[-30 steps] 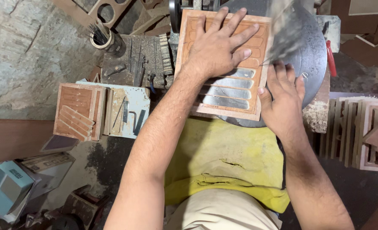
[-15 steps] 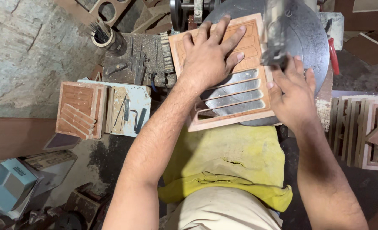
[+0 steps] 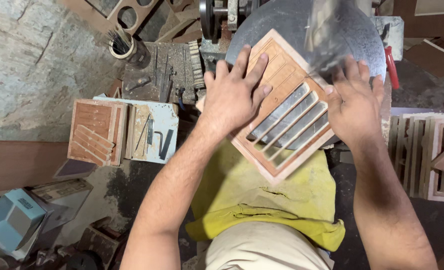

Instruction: The person guides a rectangular wooden frame with pre-cut slots on a scroll saw table, cutting along marked lines to separate slats. They reposition the frame repeatedly, hold pieces steady with both hands, and at one point remove a cut piece and adjust the workpiece before continuing to cut.

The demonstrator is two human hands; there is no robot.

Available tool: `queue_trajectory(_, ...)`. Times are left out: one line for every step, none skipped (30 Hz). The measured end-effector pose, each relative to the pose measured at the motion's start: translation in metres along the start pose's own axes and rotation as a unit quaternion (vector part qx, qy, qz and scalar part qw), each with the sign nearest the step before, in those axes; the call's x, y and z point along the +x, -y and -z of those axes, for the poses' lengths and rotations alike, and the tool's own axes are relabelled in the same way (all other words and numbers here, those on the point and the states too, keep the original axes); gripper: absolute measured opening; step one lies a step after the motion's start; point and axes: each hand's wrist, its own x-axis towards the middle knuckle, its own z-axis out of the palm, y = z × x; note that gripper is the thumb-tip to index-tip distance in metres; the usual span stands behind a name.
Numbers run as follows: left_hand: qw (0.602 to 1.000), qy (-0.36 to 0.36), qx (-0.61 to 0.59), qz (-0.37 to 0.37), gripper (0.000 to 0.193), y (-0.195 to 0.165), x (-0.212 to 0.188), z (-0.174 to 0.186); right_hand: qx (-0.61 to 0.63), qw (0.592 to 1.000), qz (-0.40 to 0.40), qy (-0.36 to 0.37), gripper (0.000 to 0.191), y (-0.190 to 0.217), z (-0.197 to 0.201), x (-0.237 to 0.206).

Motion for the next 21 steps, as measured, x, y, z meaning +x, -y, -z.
queue_trajectory(1.000, -0.013, 0.022, -0.004, 0.062, -0.002, -0.003, 0.000, -0.002, 1.000, -0.001, 0.001, 0.040, -0.001, 0.000, 0.002)
queue_trajectory(0.999, -0.025, 0.044, -0.007, 0.062, -0.003, -0.007, 0.000, -0.004, 1.000, -0.002, 0.003, 0.041, -0.002, 0.001, 0.005)
queue_trajectory(0.999, -0.020, 0.033, -0.007, 0.063, -0.004, -0.009, 0.000, -0.006, 1.000, -0.003, 0.006, 0.042, -0.002, 0.001, 0.007)
queue_trajectory(1.000, -0.014, 0.021, -0.005, 0.064, -0.005, -0.012, 0.000, -0.001, 1.000, -0.004, 0.000, 0.044, -0.003, 0.001, 0.008)
queue_trajectory(1.000, -0.009, 0.010, -0.004, 0.065, -0.006, -0.014, 0.000, 0.004, 1.000, -0.005, -0.007, 0.046, -0.004, 0.001, 0.010)
queue_trajectory(1.000, -0.004, -0.008, -0.002, 0.066, -0.007, -0.018, 0.000, 0.009, 1.000, -0.005, -0.015, 0.049, -0.004, 0.002, 0.011)
queue_trajectory(1.000, 0.001, -0.027, 0.000, 0.068, -0.008, -0.022, -0.001, -0.001, 1.000, -0.009, -0.011, 0.043, -0.005, 0.001, 0.013)
queue_trajectory(0.999, 0.006, -0.046, 0.001, 0.070, -0.010, -0.025, -0.001, -0.011, 1.000, -0.012, -0.007, 0.038, -0.005, 0.001, 0.015)
queue_trajectory(0.999, -0.003, -0.045, -0.004, 0.069, -0.012, -0.029, -0.002, -0.021, 1.000, -0.015, -0.002, 0.034, -0.006, 0.001, 0.016)
queue_trajectory(0.999, -0.010, -0.046, -0.008, 0.069, -0.014, -0.032, -0.002, -0.021, 1.000, -0.008, -0.013, 0.038, -0.007, 0.002, 0.017)
queue_trajectory(0.999, -0.018, -0.046, -0.012, 0.068, -0.016, -0.034, -0.003, -0.020, 1.000, 0.000, -0.024, 0.043, -0.008, 0.002, 0.018)
queue_trajectory(0.999, -0.037, -0.032, -0.018, 0.068, -0.017, -0.036, -0.004, -0.019, 0.999, 0.008, -0.034, 0.048, -0.009, 0.002, 0.019)
queue_trajectory(0.998, -0.056, -0.019, -0.024, 0.068, -0.019, -0.037, -0.004, -0.023, 0.999, 0.015, -0.030, 0.041, -0.010, 0.003, 0.021)
queue_trajectory(0.997, -0.074, -0.006, -0.029, 0.067, -0.021, -0.039, -0.005, -0.026, 0.999, 0.022, -0.026, 0.033, -0.012, 0.004, 0.023)
queue_trajectory(0.998, -0.058, -0.016, -0.025, 0.068, -0.022, -0.041, -0.005, -0.029, 0.999, 0.029, -0.023, 0.026, -0.013, 0.005, 0.025)
queue_trajectory(0.999, -0.044, -0.025, -0.020, 0.069, -0.023, -0.043, -0.004, -0.022, 0.998, 0.047, -0.028, 0.030, -0.015, 0.006, 0.028)
queue_trajectory(0.999, -0.029, -0.035, -0.015, 0.069, -0.024, -0.044, -0.004, -0.015, 0.997, 0.065, -0.033, 0.035, -0.018, 0.007, 0.030)
queue_trajectory(0.999, -0.020, -0.036, -0.013, 0.071, -0.024, -0.045, -0.003, -0.008, 0.996, 0.082, -0.037, 0.040, -0.021, 0.007, 0.032)
queue_trajectory(0.999, -0.012, -0.037, -0.013, 0.072, -0.024, -0.046, -0.003, 0.006, 0.997, 0.074, -0.033, 0.043, -0.023, 0.006, 0.034)
queue_trajectory(0.999, -0.005, -0.038, -0.014, 0.074, -0.024, -0.045, -0.003, 0.019, 0.997, 0.066, -0.031, 0.048, -0.026, 0.005, 0.037)
queue_trajectory(0.998, -0.020, -0.047, -0.028, 0.074, -0.024, -0.041, -0.003, 0.032, 0.997, 0.059, -0.028, 0.054, -0.030, 0.004, 0.040)
